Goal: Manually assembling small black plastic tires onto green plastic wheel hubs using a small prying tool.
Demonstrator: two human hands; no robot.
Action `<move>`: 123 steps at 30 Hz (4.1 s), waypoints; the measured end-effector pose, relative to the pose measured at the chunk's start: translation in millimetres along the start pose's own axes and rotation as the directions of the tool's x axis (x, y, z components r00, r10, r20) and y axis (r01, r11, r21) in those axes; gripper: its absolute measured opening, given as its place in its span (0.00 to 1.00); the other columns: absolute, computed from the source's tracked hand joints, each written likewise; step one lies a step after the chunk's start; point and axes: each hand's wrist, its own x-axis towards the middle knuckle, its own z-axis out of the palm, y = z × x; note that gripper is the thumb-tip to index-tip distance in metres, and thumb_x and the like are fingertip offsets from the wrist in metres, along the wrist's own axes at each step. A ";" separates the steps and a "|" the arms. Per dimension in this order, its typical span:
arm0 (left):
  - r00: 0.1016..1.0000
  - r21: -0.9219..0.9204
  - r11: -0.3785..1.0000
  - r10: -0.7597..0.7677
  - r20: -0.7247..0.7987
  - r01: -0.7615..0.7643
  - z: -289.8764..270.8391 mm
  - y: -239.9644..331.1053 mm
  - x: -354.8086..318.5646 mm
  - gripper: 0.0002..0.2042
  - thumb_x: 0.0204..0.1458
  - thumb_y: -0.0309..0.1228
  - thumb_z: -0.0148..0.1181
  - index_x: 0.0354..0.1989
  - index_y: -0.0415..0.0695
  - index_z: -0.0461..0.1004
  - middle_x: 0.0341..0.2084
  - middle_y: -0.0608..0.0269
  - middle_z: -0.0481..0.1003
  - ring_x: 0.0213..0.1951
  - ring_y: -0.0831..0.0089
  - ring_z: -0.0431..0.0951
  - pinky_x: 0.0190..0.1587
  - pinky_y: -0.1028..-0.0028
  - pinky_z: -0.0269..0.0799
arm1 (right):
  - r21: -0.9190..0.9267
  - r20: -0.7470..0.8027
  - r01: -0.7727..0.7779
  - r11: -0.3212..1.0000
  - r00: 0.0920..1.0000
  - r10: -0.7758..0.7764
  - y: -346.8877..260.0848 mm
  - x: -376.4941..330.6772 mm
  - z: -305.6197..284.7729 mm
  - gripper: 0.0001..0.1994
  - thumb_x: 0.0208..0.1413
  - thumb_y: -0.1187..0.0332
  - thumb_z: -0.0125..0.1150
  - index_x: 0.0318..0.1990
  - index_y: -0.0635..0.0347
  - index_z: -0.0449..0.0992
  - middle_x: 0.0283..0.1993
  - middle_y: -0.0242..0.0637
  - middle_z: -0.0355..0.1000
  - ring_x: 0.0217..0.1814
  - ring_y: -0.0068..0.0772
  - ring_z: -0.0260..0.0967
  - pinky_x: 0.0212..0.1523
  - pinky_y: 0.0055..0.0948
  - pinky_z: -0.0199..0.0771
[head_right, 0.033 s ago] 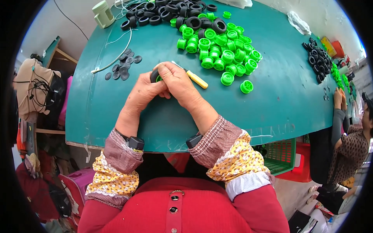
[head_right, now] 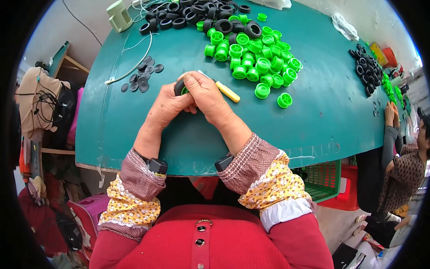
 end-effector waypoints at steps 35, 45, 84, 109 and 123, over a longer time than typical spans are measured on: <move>0.996 0.038 0.996 0.085 0.015 -0.085 4.4 2.9 -1.0 0.10 0.45 0.32 0.58 0.31 0.38 0.70 0.21 0.65 0.72 0.22 0.81 0.71 0.25 0.83 0.67 | 0.066 -0.052 -0.030 0.997 0.998 0.034 -3.6 -1.2 -3.6 0.15 0.58 0.59 0.42 0.36 0.63 0.69 0.24 0.29 0.64 0.20 0.16 0.59 0.16 0.15 0.58; 0.988 -0.454 0.880 0.091 -0.126 -0.139 -7.1 -3.5 3.5 0.15 0.53 0.39 0.48 0.39 0.38 0.68 0.28 0.59 0.73 0.27 0.72 0.75 0.31 0.76 0.72 | -0.059 0.001 0.132 0.990 0.991 -0.132 0.2 2.5 -2.9 0.18 0.56 0.64 0.47 0.51 0.65 0.61 0.43 0.37 0.66 0.43 0.22 0.63 0.42 0.21 0.65; 0.995 0.185 0.980 0.085 -0.052 -0.074 6.5 2.0 0.8 0.09 0.43 0.29 0.58 0.30 0.37 0.69 0.21 0.67 0.71 0.21 0.81 0.71 0.24 0.83 0.66 | -0.024 -0.055 0.018 1.000 0.998 -0.019 5.4 3.3 -8.7 0.15 0.59 0.59 0.40 0.39 0.62 0.68 0.30 0.31 0.64 0.26 0.18 0.61 0.20 0.17 0.64; 0.992 -0.774 0.631 0.051 0.115 0.057 -19.6 -6.9 3.0 0.29 0.56 0.49 0.28 0.43 0.31 0.63 0.32 0.43 0.71 0.35 0.58 0.74 0.34 0.66 0.75 | -0.242 0.133 0.104 0.965 0.988 -0.073 -11.4 -3.7 3.5 0.30 0.34 0.71 0.68 0.49 0.62 0.64 0.44 0.35 0.65 0.47 0.27 0.64 0.47 0.25 0.65; 0.965 -0.726 0.680 -0.107 -0.239 -0.105 -19.5 -8.9 4.2 0.08 0.49 0.34 0.46 0.29 0.42 0.64 0.20 0.58 0.69 0.21 0.71 0.72 0.18 0.77 0.69 | -0.661 0.158 0.251 0.707 0.968 -0.195 4.4 -3.1 3.0 0.36 0.34 0.65 0.69 0.55 0.57 0.59 0.45 0.34 0.66 0.47 0.25 0.63 0.42 0.24 0.64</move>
